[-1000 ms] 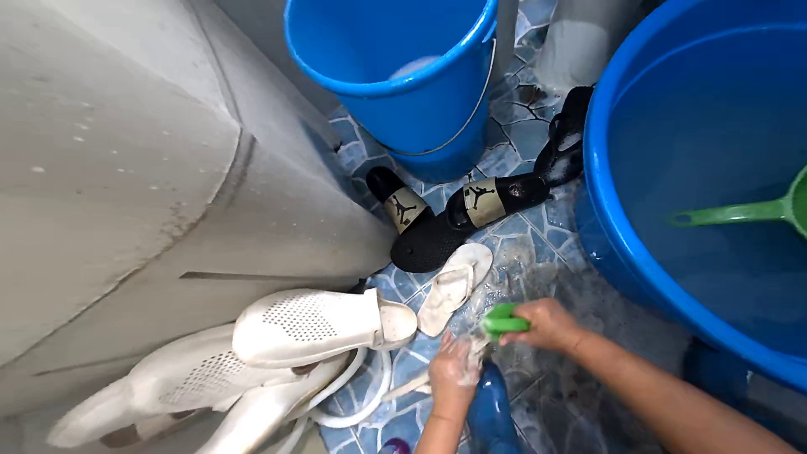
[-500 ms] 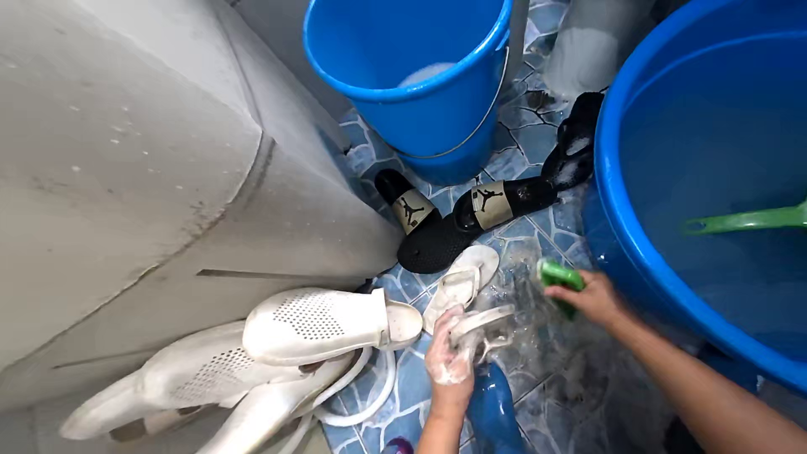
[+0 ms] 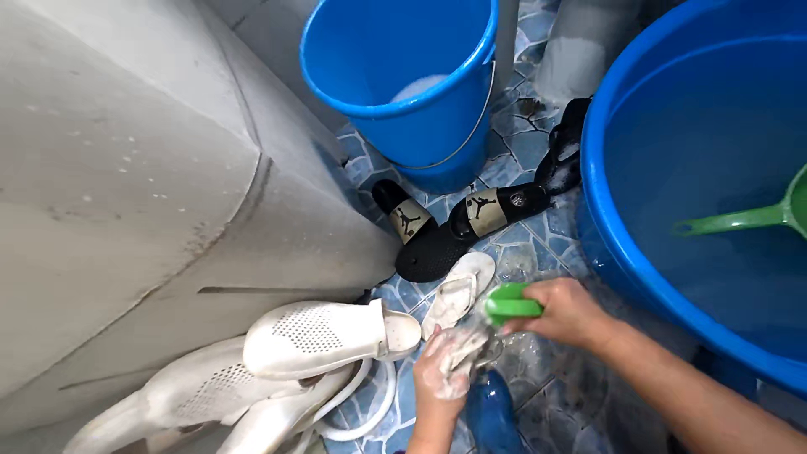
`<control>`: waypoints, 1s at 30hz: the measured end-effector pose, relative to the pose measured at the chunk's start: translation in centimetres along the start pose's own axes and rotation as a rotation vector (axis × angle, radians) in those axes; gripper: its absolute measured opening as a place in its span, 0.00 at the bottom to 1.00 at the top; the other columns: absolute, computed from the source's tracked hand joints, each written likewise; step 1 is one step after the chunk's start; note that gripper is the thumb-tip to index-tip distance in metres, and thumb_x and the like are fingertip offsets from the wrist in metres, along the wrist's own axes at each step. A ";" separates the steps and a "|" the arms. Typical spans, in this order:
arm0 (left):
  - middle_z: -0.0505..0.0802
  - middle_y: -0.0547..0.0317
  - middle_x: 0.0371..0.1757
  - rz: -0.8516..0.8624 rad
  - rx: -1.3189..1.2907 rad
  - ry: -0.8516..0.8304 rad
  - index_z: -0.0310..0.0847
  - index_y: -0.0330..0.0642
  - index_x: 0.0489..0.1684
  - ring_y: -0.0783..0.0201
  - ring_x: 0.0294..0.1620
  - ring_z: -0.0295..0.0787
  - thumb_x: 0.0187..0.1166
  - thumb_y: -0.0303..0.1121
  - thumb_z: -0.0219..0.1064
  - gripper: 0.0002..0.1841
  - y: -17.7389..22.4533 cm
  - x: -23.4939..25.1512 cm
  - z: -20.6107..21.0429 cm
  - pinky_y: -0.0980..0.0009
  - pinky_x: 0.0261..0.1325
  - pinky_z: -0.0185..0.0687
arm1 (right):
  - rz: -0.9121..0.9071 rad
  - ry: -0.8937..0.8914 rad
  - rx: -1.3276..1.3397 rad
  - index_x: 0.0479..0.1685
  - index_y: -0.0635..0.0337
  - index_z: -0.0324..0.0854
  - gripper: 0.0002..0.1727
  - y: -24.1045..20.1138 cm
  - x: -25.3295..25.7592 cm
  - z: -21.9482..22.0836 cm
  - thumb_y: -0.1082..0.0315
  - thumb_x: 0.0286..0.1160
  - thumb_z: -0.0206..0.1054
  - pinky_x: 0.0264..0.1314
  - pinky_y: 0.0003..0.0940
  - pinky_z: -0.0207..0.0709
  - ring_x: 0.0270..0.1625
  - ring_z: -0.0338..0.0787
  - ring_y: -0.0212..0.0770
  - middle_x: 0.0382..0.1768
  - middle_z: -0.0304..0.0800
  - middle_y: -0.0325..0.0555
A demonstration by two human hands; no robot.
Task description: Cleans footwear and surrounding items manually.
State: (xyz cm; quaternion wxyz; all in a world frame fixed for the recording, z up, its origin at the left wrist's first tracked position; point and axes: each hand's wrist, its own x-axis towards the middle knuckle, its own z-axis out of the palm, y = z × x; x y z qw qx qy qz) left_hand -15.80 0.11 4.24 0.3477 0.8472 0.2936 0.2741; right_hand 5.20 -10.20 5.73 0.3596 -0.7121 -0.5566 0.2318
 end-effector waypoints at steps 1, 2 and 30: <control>0.98 0.49 0.42 -0.007 -0.032 0.010 0.93 0.29 0.38 0.65 0.50 0.95 0.67 0.35 0.73 0.14 0.0 -0.3 0.1 0.68 0.66 0.85 | -0.125 0.075 0.042 0.19 0.60 0.86 0.27 -2.0 0.1 0.3 0.43 0.62 0.80 0.27 0.47 0.84 0.25 0.90 0.42 0.19 0.87 0.45; 0.97 0.49 0.44 -0.056 -0.117 -0.025 0.89 0.26 0.43 0.72 0.52 0.93 0.72 0.39 0.73 0.19 0.3 -1.2 -0.2 0.74 0.65 0.84 | -0.280 0.118 0.096 0.17 0.59 0.84 0.26 -4.2 0.1 1.1 0.44 0.64 0.77 0.24 0.42 0.81 0.23 0.88 0.40 0.17 0.84 0.43; 0.98 0.48 0.41 0.048 -0.003 0.174 0.94 0.31 0.35 0.67 0.53 0.94 0.71 0.34 0.70 0.12 0.3 -1.2 0.6 0.72 0.72 0.80 | -0.100 -0.090 -0.042 0.22 0.66 0.87 0.23 0.3 0.0 1.4 0.52 0.66 0.80 0.33 0.55 0.85 0.29 0.93 0.52 0.22 0.89 0.53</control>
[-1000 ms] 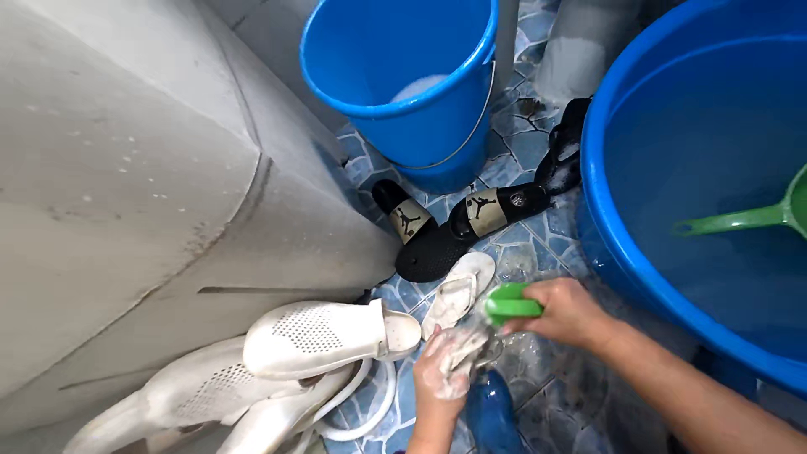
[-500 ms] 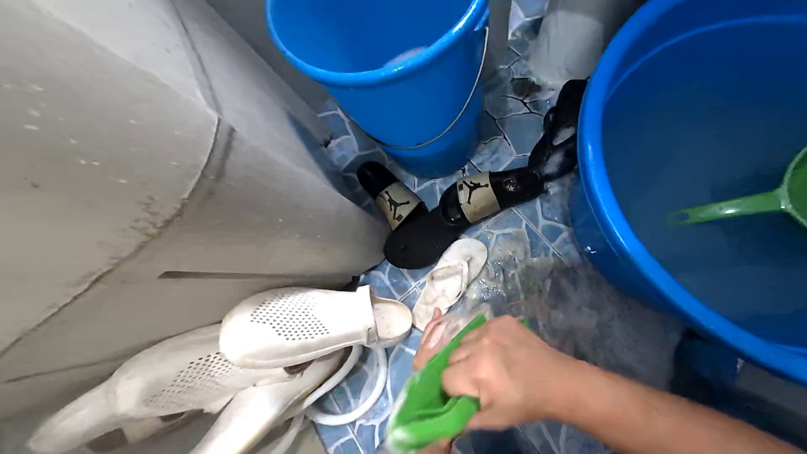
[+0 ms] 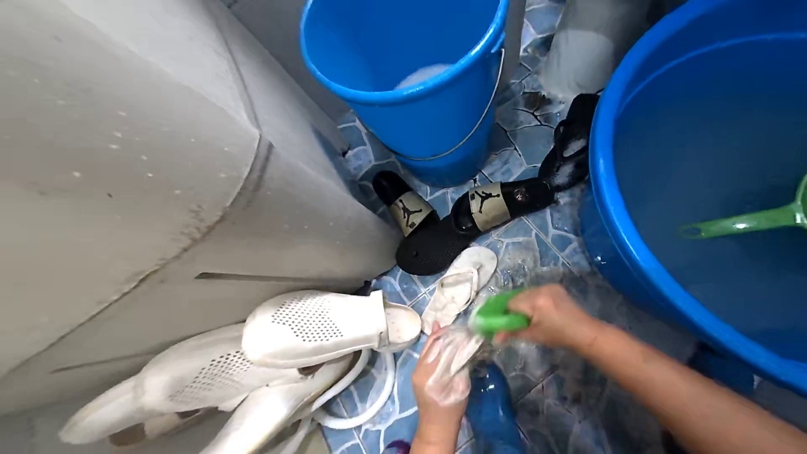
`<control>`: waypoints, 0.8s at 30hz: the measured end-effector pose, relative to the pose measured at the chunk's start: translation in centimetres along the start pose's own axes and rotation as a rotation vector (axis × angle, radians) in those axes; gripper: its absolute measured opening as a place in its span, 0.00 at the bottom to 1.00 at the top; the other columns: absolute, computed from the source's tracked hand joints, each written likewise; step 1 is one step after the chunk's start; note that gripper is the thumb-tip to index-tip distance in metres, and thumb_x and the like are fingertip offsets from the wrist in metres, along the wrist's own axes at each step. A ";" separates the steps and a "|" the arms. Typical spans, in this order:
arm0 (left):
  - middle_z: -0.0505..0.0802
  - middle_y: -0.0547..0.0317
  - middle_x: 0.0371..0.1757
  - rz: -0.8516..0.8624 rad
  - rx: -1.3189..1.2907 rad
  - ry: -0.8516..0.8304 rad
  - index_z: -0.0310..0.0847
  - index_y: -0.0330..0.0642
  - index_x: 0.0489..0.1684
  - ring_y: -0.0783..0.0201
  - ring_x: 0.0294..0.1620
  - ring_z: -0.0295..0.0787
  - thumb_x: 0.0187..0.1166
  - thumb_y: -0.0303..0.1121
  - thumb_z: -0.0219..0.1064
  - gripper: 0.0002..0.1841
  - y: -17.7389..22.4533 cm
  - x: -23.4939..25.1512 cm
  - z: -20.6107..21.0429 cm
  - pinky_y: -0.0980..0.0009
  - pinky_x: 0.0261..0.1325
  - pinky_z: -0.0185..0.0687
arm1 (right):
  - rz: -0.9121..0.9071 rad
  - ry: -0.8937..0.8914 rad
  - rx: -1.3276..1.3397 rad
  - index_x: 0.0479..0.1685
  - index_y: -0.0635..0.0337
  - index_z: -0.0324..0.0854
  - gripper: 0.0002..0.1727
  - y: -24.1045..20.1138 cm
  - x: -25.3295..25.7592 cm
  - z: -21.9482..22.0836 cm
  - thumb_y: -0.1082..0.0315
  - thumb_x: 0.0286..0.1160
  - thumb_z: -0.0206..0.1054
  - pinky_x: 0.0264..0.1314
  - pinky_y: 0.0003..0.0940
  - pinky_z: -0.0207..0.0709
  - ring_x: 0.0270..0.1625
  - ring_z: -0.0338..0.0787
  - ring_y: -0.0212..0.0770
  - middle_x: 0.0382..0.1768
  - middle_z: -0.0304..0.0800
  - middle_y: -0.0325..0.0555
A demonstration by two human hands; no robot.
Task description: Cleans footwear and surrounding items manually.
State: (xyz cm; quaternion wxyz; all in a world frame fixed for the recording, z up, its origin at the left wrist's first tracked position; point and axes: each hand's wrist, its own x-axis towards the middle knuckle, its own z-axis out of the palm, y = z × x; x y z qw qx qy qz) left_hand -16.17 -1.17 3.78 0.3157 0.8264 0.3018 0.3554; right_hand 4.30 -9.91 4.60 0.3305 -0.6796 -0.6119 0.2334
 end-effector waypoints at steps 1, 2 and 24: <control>0.98 0.49 0.40 0.019 0.031 0.006 0.94 0.33 0.35 0.67 0.54 0.94 0.72 0.33 0.70 0.11 0.4 -0.3 -0.3 0.72 0.73 0.79 | 0.149 -0.081 -0.028 0.26 0.67 0.88 0.24 1.7 -0.3 -0.7 0.51 0.68 0.80 0.39 0.62 0.83 0.33 0.93 0.57 0.25 0.90 0.56; 0.98 0.50 0.40 0.019 0.029 0.001 0.94 0.34 0.35 0.69 0.54 0.94 0.72 0.33 0.70 0.11 0.6 -0.5 -0.3 0.72 0.74 0.78 | 0.198 -0.038 -0.014 0.24 0.66 0.87 0.25 2.3 -0.7 -1.0 0.49 0.65 0.82 0.37 0.61 0.82 0.30 0.92 0.55 0.23 0.89 0.54; 0.96 0.61 0.46 -0.231 -0.014 -0.094 0.89 0.42 0.42 0.72 0.61 0.89 0.70 0.37 0.75 0.10 -1.9 -4.3 -4.7 0.63 0.85 0.66 | 0.487 -0.054 0.357 0.34 0.63 0.91 0.18 4.0 -1.3 -1.2 0.55 0.64 0.84 0.38 0.43 0.83 0.29 0.87 0.38 0.24 0.89 0.45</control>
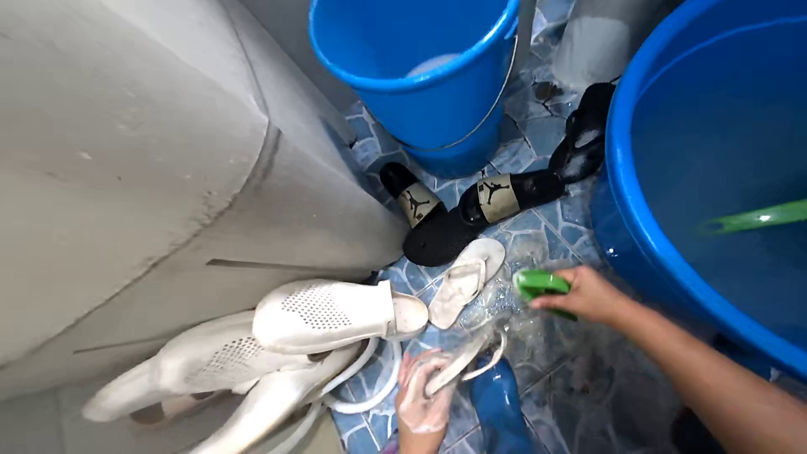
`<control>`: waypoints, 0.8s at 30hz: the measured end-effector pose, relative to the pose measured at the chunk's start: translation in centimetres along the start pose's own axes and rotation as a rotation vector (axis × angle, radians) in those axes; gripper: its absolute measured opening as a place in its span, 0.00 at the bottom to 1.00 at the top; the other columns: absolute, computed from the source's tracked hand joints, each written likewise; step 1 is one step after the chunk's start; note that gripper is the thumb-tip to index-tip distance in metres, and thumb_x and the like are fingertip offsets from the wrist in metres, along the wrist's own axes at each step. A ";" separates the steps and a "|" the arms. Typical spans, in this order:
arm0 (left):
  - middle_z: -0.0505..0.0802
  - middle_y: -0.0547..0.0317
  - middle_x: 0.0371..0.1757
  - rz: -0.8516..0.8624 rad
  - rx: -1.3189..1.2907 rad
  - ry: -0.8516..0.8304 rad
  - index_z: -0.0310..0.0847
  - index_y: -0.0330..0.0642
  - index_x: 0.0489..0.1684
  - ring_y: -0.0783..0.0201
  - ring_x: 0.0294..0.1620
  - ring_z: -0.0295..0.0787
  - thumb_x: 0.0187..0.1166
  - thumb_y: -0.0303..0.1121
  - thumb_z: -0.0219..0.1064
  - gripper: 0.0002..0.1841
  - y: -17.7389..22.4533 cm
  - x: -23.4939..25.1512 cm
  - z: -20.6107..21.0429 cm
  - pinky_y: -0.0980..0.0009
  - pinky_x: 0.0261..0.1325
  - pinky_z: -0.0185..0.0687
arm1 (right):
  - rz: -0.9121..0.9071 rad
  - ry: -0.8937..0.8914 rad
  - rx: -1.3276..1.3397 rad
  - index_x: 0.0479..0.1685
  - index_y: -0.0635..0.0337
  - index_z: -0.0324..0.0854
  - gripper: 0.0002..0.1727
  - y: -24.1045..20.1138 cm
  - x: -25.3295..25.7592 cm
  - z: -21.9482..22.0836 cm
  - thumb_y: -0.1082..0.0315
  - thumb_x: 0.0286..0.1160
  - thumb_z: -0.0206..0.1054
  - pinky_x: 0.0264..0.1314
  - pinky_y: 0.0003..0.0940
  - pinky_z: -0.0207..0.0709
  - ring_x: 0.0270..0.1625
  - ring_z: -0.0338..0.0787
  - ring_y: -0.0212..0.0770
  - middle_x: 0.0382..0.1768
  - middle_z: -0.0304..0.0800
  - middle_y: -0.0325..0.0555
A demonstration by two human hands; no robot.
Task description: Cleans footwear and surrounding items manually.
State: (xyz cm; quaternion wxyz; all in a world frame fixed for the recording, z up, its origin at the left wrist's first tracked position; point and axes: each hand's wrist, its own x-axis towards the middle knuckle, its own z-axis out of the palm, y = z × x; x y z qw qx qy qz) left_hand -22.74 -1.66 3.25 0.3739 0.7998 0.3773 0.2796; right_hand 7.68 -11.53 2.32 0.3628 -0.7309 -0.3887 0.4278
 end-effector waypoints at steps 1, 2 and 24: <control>0.96 0.56 0.44 0.021 0.105 -0.001 0.90 0.37 0.44 0.69 0.57 0.91 0.69 0.37 0.74 0.13 0.2 -0.4 -0.5 0.58 0.86 0.62 | -0.019 0.041 0.076 0.34 0.61 0.91 0.16 -0.6 -0.1 0.3 0.57 0.62 0.85 0.36 0.40 0.84 0.28 0.87 0.34 0.24 0.90 0.42; 0.96 0.51 0.43 0.045 0.190 -0.011 0.91 0.33 0.46 0.65 0.53 0.92 0.68 0.36 0.73 0.16 0.5 -0.4 -0.8 0.53 0.85 0.61 | -0.055 0.055 0.138 0.33 0.60 0.91 0.15 -2.0 -0.2 0.8 0.58 0.62 0.85 0.35 0.39 0.84 0.27 0.87 0.32 0.24 0.90 0.40; 0.98 0.43 0.45 -0.036 0.059 -0.033 0.93 0.24 0.36 0.59 0.59 0.95 0.63 0.29 0.73 0.13 -1.6 -2.6 1.1 0.59 0.82 0.72 | 0.193 -0.448 -0.326 0.54 0.72 0.87 0.32 3.9 -0.2 6.3 0.44 0.79 0.71 0.72 0.69 0.72 0.63 0.88 0.68 0.53 0.91 0.70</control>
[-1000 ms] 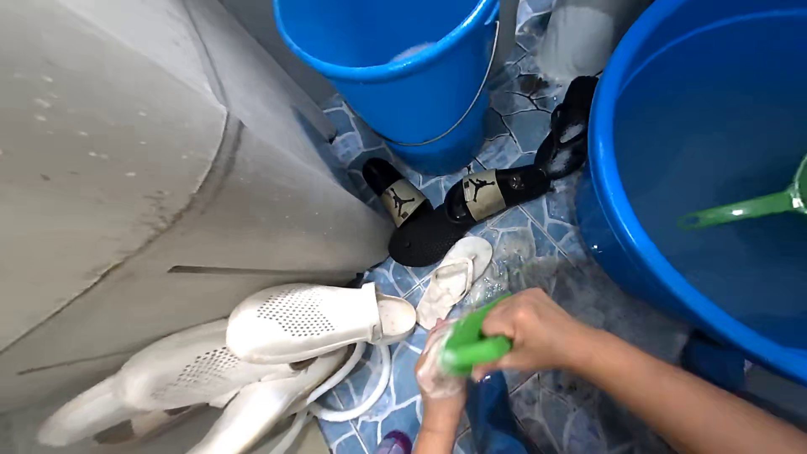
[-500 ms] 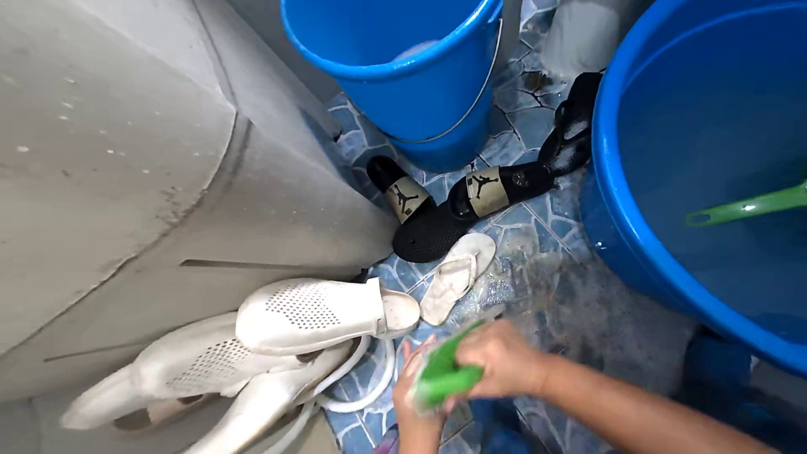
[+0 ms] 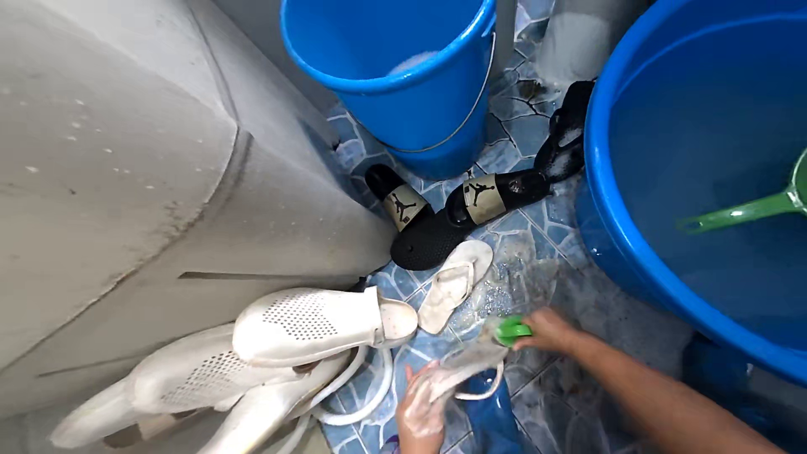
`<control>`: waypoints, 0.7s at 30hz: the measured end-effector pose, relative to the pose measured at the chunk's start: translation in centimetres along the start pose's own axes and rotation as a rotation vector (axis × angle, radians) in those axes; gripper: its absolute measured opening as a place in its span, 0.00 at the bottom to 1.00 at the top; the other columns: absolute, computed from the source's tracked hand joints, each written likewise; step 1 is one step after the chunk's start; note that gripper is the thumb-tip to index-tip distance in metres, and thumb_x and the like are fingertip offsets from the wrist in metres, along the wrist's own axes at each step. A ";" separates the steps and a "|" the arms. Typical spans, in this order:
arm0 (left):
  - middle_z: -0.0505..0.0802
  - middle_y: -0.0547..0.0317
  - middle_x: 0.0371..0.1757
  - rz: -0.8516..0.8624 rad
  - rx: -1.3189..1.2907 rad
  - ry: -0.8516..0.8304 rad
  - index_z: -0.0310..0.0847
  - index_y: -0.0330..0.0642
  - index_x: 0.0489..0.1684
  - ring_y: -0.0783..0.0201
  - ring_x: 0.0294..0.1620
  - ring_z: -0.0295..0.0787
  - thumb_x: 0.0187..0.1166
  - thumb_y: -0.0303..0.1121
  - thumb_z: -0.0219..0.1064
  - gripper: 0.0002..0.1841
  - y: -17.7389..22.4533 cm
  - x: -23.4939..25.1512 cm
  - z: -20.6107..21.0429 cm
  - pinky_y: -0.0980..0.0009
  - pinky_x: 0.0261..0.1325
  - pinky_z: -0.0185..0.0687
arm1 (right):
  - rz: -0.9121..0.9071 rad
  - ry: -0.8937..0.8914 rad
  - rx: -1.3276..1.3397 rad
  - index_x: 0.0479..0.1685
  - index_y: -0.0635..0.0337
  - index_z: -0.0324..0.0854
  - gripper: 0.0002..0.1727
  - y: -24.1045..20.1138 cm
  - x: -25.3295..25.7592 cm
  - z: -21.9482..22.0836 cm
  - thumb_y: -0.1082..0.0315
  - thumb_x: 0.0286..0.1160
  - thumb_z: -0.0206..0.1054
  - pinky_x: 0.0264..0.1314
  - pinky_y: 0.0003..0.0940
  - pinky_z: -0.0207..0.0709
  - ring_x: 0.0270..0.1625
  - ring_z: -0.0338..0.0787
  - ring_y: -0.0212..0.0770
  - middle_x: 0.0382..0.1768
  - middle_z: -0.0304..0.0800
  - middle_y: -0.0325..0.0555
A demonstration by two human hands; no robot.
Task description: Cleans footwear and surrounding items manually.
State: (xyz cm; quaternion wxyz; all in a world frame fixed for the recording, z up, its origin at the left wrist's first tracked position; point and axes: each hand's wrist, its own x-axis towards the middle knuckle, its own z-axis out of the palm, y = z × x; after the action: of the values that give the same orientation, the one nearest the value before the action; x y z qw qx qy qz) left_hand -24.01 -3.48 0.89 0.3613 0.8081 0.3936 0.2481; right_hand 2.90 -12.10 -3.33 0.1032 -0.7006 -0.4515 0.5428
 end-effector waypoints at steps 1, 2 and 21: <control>0.97 0.40 0.46 -0.008 -0.007 -0.027 0.92 0.23 0.37 0.54 0.58 0.95 0.62 0.28 0.73 0.13 -0.1 -0.3 0.3 0.54 0.81 0.71 | 0.048 0.008 0.032 0.56 0.72 0.86 0.34 0.6 -0.2 0.7 0.43 0.78 0.70 0.72 0.69 0.71 0.63 0.88 0.68 0.53 0.90 0.70; 0.97 0.40 0.46 -0.030 -0.025 -0.027 0.92 0.22 0.38 0.53 0.58 0.95 0.62 0.27 0.74 0.13 -0.2 -0.3 0.7 0.53 0.81 0.71 | -0.008 0.104 0.093 0.51 0.73 0.88 0.34 0.1 -0.7 1.7 0.42 0.76 0.72 0.68 0.69 0.75 0.58 0.90 0.68 0.48 0.92 0.70; 0.69 0.48 0.90 -0.018 0.397 -0.743 0.74 0.52 0.84 0.40 0.93 0.54 0.77 0.30 0.73 0.31 8.9 20.0 7.4 0.23 0.85 0.38 | -0.110 0.539 0.120 0.67 0.65 0.83 0.17 -8.5 -8.2 -13.9 0.66 0.88 0.62 0.60 0.51 0.86 0.52 0.94 0.50 0.53 0.93 0.57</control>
State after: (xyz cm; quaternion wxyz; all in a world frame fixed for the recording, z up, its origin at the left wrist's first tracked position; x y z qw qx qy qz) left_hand -3.52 6.14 5.65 0.3181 0.8931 0.2837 -0.1439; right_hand 10.36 -8.51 12.94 0.2901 -0.7868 -0.4121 0.3563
